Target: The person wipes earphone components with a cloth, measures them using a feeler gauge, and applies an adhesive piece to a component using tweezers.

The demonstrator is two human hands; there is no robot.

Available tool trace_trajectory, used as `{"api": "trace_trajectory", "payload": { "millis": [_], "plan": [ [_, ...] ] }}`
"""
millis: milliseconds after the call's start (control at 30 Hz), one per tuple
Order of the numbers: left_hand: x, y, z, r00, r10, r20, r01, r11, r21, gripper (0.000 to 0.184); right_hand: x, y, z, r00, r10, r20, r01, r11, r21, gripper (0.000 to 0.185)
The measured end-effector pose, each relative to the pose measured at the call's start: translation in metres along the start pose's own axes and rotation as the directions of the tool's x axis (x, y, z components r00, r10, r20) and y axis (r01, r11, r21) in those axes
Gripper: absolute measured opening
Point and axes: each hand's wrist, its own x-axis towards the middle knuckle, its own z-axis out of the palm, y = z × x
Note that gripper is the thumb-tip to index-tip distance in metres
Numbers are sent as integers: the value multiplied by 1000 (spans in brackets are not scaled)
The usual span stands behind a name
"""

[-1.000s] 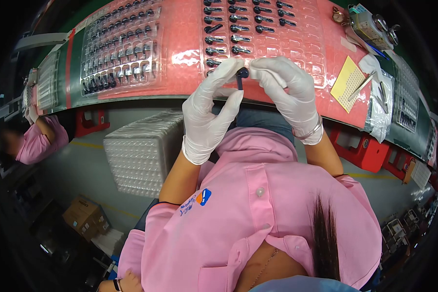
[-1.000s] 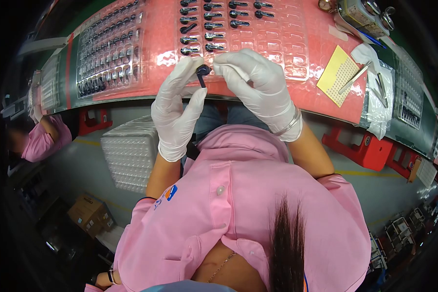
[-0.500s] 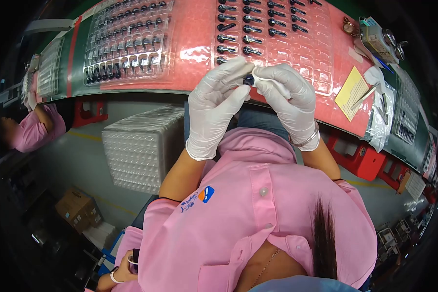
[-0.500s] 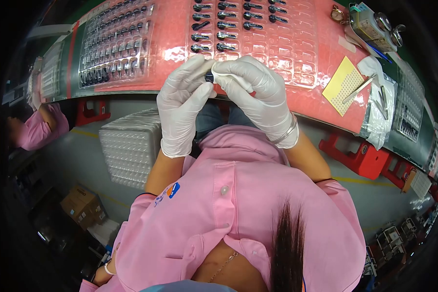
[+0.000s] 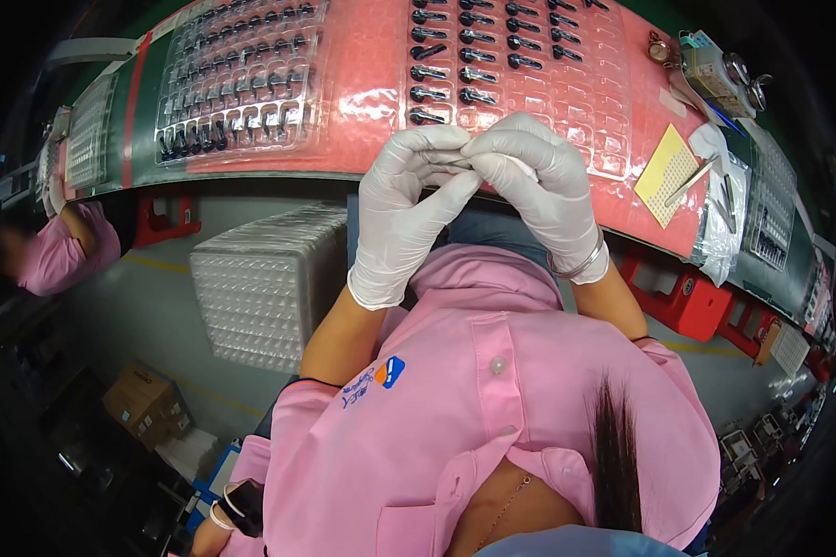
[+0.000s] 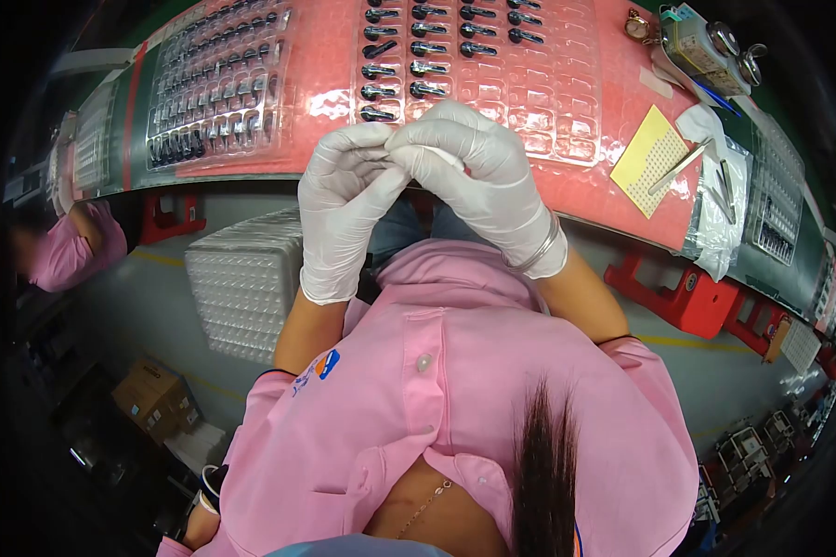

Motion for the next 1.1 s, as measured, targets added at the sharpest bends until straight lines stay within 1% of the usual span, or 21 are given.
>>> {"api": "trace_trajectory", "payload": {
  "millis": [33, 67, 100, 167, 200, 300, 333, 433, 467, 500, 533, 567, 633, 667, 700, 733, 767, 800, 967, 1033, 1100],
  "plan": [
    [0, 0, 0, 1000, -6, 0, 6, 1000, -29, 36, 0, 0, 0, 998, 67, -8, -66, 993, 96, 16],
    [-1, 1, 0, 1000, -5, 2, 5, 1000, -29, 36, 1, -3, -2, 998, 65, -10, -64, 993, 95, 16],
    [-1, 1, -1, 999, -43, 10, 44, 998, -50, 37, 2, -7, -6, 975, 221, 21, -220, 951, 219, 16],
    [-3, 0, -4, 992, -122, 27, 124, 988, -92, 37, 3, -15, -11, 857, 495, 143, -504, 748, 433, 18],
    [-3, 0, -5, 992, -120, 28, 122, 988, -91, 37, 3, -15, -10, 858, 493, 142, -502, 749, 433, 18],
    [1, 0, -7, 979, -179, 101, 198, 954, -225, 43, 1, -11, -10, 812, 566, 144, -540, 632, 556, 20],
    [2, 0, -7, 980, -174, 101, 193, 955, -225, 43, 0, -11, -10, 814, 562, 145, -537, 636, 554, 20],
    [3, 0, -7, 981, -177, 77, 191, 952, -239, 42, -4, -9, -15, 928, 371, 24, -315, 751, 580, 22],
    [2, -1, -6, 982, -174, 73, 187, 953, -239, 42, -6, -9, -15, 929, 368, 28, -315, 751, 580, 22],
    [2, -1, -4, 978, -194, 72, 206, 947, -246, 41, -8, -10, -15, 969, 244, -32, -214, 899, 382, 22],
    [2, -1, -1, 976, -209, 65, 219, 943, -252, 40, -8, -11, -14, 993, 100, -56, -90, 983, 162, 24],
    [3, 2, -1, 977, -211, 37, 213, 945, -247, 39, -3, -11, -9, 997, -66, -36, 64, 997, -48, 25],
    [3, 15, 5, 968, -240, 74, 251, 942, -224, 37, -6, -12, -8, 1000, 11, 29, -5, 985, -171, 29],
    [3, 20, 4, 967, -233, 98, 250, 944, -215, 36, -8, -18, -5, 988, 156, -19, -158, 980, -119, 28],
    [3, 20, 3, 966, -230, 122, 251, 946, -204, 35, -7, -17, -9, 990, 140, 9, -136, 976, -171, 25],
    [6, 12, 3, 978, -155, 142, 181, 966, -185, 34, -8, -9, -11, 995, 95, -11, -95, 988, -121, 25],
    [8, 10, 1, 978, -101, 181, 133, 976, -174, 34, -8, -11, -9, 993, 115, -22, -117, 988, -99, 24],
    [7, 6, -2, 988, -75, 138, 95, 985, -146, 34, -7, -14, -9, 987, 156, -39, -159, 983, -92, 23],
    [9, 3, 1, 980, -79, 181, 101, 988, -114, 34, -14, -7, -13, 991, 134, -15, -135, 985, -110, 21],
    [7, 3, -1, 983, -64, 170, 80, 993, -91, 34, -16, -2, -11, 986, 163, -45, -165, 985, -45, 21],
    [7, -2, 1, 981, -58, 186, 53, 998, 30, 36, -19, -1, -8, 985, 167, -39, -167, 986, 0, 20]
  ]
}}
